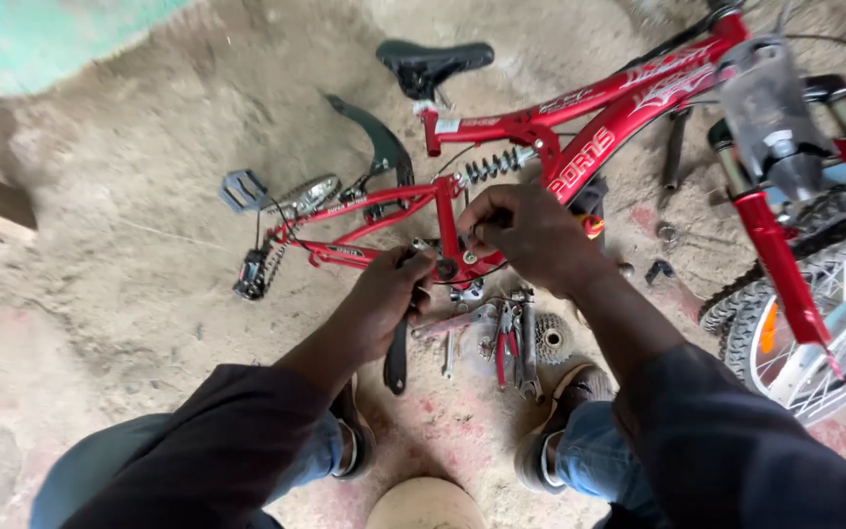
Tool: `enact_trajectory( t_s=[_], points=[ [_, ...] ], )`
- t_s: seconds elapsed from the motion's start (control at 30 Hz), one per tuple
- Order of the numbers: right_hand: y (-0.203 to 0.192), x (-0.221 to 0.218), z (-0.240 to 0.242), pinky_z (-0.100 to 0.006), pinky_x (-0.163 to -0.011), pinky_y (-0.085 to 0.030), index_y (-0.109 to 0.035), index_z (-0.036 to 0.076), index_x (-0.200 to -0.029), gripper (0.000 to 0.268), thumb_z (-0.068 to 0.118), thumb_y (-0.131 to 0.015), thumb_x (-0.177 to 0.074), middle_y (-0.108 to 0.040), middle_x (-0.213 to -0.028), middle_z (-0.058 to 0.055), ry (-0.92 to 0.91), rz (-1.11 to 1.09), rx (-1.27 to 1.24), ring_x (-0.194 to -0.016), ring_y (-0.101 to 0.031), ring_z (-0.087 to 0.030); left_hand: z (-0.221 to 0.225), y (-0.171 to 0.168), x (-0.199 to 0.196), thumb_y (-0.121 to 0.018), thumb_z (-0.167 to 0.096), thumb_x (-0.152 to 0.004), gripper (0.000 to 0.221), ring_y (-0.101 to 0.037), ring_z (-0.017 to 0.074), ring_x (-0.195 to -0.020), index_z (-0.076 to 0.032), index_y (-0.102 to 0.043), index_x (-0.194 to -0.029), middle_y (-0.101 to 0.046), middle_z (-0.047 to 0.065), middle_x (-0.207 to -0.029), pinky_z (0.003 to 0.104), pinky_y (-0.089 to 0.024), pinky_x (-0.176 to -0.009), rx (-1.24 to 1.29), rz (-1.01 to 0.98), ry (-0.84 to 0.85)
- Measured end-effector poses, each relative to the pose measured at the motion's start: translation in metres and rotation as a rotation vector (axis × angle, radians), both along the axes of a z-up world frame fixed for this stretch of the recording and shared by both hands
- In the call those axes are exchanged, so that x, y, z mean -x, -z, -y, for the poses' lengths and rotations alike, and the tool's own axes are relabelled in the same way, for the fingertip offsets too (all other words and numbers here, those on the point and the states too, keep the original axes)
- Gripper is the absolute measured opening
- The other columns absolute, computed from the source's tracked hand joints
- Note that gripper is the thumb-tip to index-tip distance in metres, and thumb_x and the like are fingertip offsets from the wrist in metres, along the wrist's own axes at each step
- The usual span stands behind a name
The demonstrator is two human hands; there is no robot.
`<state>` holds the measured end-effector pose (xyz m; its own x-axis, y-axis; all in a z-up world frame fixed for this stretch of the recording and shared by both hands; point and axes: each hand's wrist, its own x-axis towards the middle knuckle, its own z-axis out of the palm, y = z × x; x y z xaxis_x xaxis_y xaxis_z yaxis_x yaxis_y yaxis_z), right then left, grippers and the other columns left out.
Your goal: The person attaches a front sprocket assembly to the crank arm of a red bicycle frame and then uses an allen key multi-tool to tighten the mounting bolts.
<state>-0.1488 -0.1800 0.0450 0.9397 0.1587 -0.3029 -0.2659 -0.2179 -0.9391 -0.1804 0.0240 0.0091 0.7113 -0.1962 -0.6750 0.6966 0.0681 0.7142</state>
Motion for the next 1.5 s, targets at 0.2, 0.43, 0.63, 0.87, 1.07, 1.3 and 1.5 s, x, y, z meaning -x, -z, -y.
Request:
enact_trajectory(
  t_s=[0.2, 0.43, 0.63, 0.87, 1.07, 1.3, 1.5],
  points=[
    [0.053, 0.006, 0.038, -0.026, -0.061, -0.058, -0.074, -0.001, -0.099, 0.017, -0.003, -0.062, -0.087, -0.067, -0.083, -0.017, 0.155, -0.128, 0.112, -0.07, -0.069, -0.02, 0.005, -0.025, -0.008, -0.061, -0.025, -0.103, 0.021, -0.056, 0.0182, -0.054, -0.006, -0.053, -0.097, -0.05, 0.007, -0.077, 0.025, -0.041, -0.044, 0.085, 0.144, -0.176],
    [0.13, 0.015, 0.042, -0.032, -0.06, -0.058, -0.072, 0.002, -0.104, 0.024, 0.021, -0.073, -0.09, -0.062, -0.085, -0.02, 0.373, -0.241, 0.125, -0.066, -0.066, -0.025, -0.034, 0.155, -0.013, -0.068, -0.035, -0.094, 0.037, -0.054, 0.0223, -0.045, -0.007, -0.058, -0.073, -0.051, 0.011, -0.058, 0.034, -0.038, -0.038, -0.074, -0.018, -0.306],
    [0.132, -0.029, 0.082, -0.043, -0.075, -0.054, -0.077, 0.006, -0.104, 0.046, 0.05, -0.075, -0.089, -0.071, -0.09, -0.018, 0.291, -0.3, 0.464, -0.083, -0.069, -0.032, -0.069, 0.27, -0.03, -0.074, -0.062, -0.089, 0.065, -0.075, 0.0373, -0.096, 0.003, -0.074, -0.097, -0.075, 0.025, -0.101, 0.046, -0.057, -0.083, -0.394, -0.279, -0.602],
    [0.014, -0.043, 0.197, -0.063, -0.114, -0.038, -0.012, 0.03, -0.166, 0.126, 0.055, -0.086, -0.067, -0.037, -0.158, -0.029, 0.425, -0.458, 1.298, -0.144, -0.041, -0.051, -0.028, 0.205, -0.098, -0.084, -0.021, -0.084, 0.026, -0.061, 0.0232, -0.067, -0.003, -0.066, -0.092, -0.068, 0.008, -0.082, 0.045, -0.047, -0.056, -0.439, -0.396, -1.128],
    [0.142, -0.006, 0.305, -0.063, -0.108, -0.044, -0.032, 0.0, -0.155, 0.084, 0.031, -0.071, -0.088, -0.043, -0.151, -0.037, 0.414, -0.547, 1.43, -0.133, -0.05, -0.059, -0.028, 0.222, -0.128, -0.081, -0.018, -0.088, 0.029, -0.064, 0.022, -0.07, 0.005, -0.07, -0.102, -0.072, 0.014, -0.09, 0.042, -0.048, -0.053, -0.432, -0.196, -0.969],
    [0.141, -0.025, 0.312, -0.053, -0.096, -0.058, -0.066, -0.005, -0.135, 0.059, 0.033, -0.075, -0.091, -0.072, -0.133, -0.03, 0.416, -0.548, 1.534, -0.119, -0.07, -0.048, -0.031, 0.212, -0.182, -0.083, -0.019, -0.086, 0.023, -0.051, 0.0168, -0.066, -0.007, -0.064, -0.082, -0.059, 0.003, -0.072, 0.041, -0.041, -0.058, -0.284, -0.149, -0.837],
    [0.127, -0.03, 0.279, -0.049, -0.099, -0.059, -0.07, -0.002, -0.131, 0.065, 0.052, -0.062, -0.096, -0.064, -0.141, -0.022, 0.092, -0.566, 1.501, -0.12, -0.071, -0.036, -0.031, 0.225, -0.166, -0.08, -0.026, -0.095, 0.025, -0.049, 0.0157, -0.062, -0.005, -0.067, -0.086, -0.058, 0.002, -0.069, 0.041, -0.04, -0.058, -0.207, -0.158, -0.814]
  ],
)
